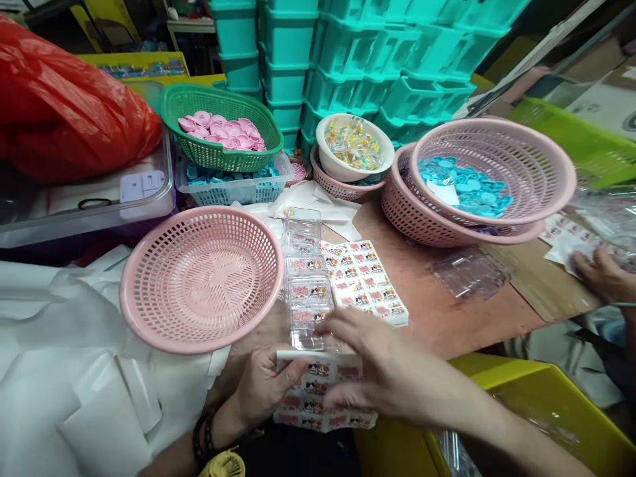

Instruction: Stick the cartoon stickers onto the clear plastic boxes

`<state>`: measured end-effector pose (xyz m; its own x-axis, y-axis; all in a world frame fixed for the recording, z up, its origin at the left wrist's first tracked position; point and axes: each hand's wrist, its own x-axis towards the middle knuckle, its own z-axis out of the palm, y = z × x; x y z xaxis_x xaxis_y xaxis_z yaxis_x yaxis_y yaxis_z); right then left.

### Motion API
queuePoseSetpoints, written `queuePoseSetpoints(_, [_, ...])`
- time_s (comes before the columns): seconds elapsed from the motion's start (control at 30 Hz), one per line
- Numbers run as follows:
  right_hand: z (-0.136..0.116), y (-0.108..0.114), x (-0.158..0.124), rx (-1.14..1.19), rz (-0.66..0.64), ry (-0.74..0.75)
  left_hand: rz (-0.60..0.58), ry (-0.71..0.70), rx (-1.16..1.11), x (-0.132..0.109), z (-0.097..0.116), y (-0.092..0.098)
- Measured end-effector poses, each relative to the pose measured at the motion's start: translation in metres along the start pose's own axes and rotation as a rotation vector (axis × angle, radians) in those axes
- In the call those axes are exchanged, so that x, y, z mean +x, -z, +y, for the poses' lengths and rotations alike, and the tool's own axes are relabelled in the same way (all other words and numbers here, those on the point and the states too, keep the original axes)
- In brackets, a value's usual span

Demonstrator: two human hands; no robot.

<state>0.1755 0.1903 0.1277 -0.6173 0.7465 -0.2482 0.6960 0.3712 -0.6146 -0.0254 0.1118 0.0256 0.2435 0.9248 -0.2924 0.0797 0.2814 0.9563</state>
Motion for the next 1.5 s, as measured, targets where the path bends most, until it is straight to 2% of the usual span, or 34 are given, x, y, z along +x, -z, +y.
queuePoseSetpoints(0.07, [-0.005, -0.012, -0.021, 0.116, -0.071, -0.077, 0.059, 0.000, 0.027, -0.003, 0.005, 0.000])
queuePoseSetpoints(0.2, [-0.003, -0.028, -0.037, 0.319, -0.037, -0.272, 0.059, 0.067, -0.113, -0.011, 0.014, 0.000])
queuePoseSetpoints(0.27, [-0.002, -0.029, -0.040, 0.348, -0.054, -0.278, 0.055, 0.112, -0.181, -0.014, 0.017, -0.002])
queuePoseSetpoints(0.37, [-0.004, -0.029, -0.045, 0.235, -0.038, -0.200, 0.099, 0.091, -0.133, -0.017, 0.022, -0.006])
queuePoseSetpoints(0.5, [-0.011, -0.034, -0.049, 0.106, 0.102, -0.079, 0.094, 0.017, -0.062, -0.021, 0.028, -0.010])
queuePoseSetpoints(0.6, [-0.012, -0.042, -0.050, 0.207, 0.198, -0.065, 0.104, 0.043, -0.019, -0.025, 0.030, -0.013])
queuePoseSetpoints(0.7, [-0.008, -0.053, -0.054, 0.275, 0.306, -0.067, 0.061, 0.107, -0.121, -0.026, 0.032, -0.015])
queuePoseSetpoints(0.8, [-0.002, -0.063, -0.058, 0.208, 0.426, -0.019, 0.020, 0.101, -0.154, -0.023, 0.031, -0.018])
queuePoseSetpoints(0.9, [0.003, -0.068, -0.060, 0.114, 0.522, 0.064, 0.070, 0.064, -0.113, -0.019, 0.026, -0.021])
queuePoseSetpoints(1.07, [0.006, -0.067, -0.059, 0.171, 0.663, 0.100, 0.021, 0.153, -0.188, -0.014, 0.020, -0.025])
queuePoseSetpoints(1.17, [0.008, -0.069, -0.057, -0.006, 0.807, 0.113, -0.066, 0.225, -0.275, -0.010, 0.024, -0.024])
queuePoseSetpoints(1.23, [0.011, -0.071, -0.057, -0.277, 0.946, 0.200, -0.134, 0.256, -0.350, -0.006, 0.028, -0.023])
queuePoseSetpoints(1.27, [0.013, -0.071, -0.056, -0.419, 0.995, 0.306, -0.138, 0.265, -0.369, -0.004, 0.029, -0.022])
queuePoseSetpoints(1.37, [0.021, -0.069, -0.054, -0.644, 1.023, 0.734, -0.092, 0.329, -0.362, 0.002, 0.029, -0.019])
queuePoseSetpoints(1.4, [0.023, -0.066, -0.053, -0.632, 1.012, 0.802, -0.083, 0.357, -0.362, 0.003, 0.028, -0.018])
queuePoseSetpoints(1.43, [0.026, -0.063, -0.050, -0.571, 0.993, 0.795, -0.082, 0.376, -0.371, 0.004, 0.028, -0.018])
queuePoseSetpoints(1.5, [0.029, -0.053, -0.043, -0.350, 0.906, 0.655, -0.086, 0.364, -0.392, 0.004, 0.027, -0.018])
